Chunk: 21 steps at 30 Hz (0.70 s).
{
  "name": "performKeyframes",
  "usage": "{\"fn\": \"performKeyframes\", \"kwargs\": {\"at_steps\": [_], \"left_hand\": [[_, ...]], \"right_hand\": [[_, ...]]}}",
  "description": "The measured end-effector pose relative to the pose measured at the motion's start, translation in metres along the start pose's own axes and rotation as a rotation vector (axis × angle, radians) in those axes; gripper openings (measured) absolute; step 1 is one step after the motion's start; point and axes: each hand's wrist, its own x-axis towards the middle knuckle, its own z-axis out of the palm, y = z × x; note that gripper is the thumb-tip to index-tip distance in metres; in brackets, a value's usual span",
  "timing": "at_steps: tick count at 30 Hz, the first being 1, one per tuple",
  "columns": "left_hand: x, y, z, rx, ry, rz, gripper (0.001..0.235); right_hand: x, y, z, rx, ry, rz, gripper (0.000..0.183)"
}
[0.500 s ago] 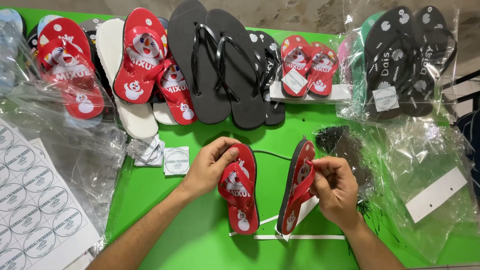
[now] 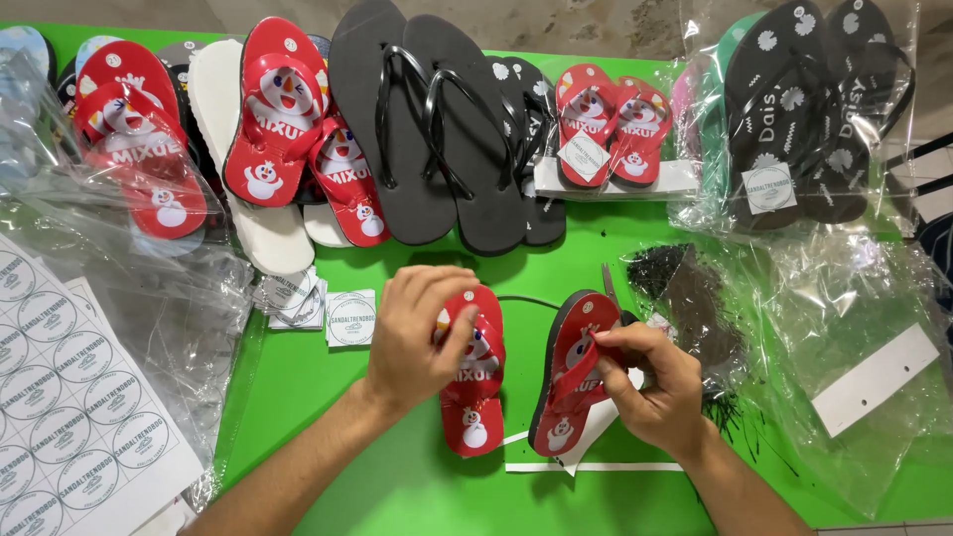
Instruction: The person prepares a pair of red flip-flops by trimming a black strap with shears, attaching a small sticker by hand, and placing the pair into a clear plastic bag.
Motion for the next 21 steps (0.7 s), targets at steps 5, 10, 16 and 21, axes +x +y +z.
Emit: {"fn": "performKeyframes", "kwargs": {"at_steps": [5,10,16,21], "left_hand": [[-0.010,0.019,0.005,0.095,-0.062,0.268,0.039],[-0.013,0.016,0.006,0.089,-0.126,0.360,0.059],[-0.012,0.013,0.006,0.008,-0.115,0.353,0.044],[-0.014,0.009,0.007,-0.022,-0.124,0.338,0.023]], "right_hand": [[0.011,-0.021,0.004,0.101,-0.072,-0.029,0.023],[0.009,-0.022,0.004,0.118,-0.139,-0.063,0.023],[0.009,-0.023,0.005,0.126,-0.177,-0.092,0.025],[0.009,-0.023,0.007,0.106,-0.186,-0.088,0.024]]}}
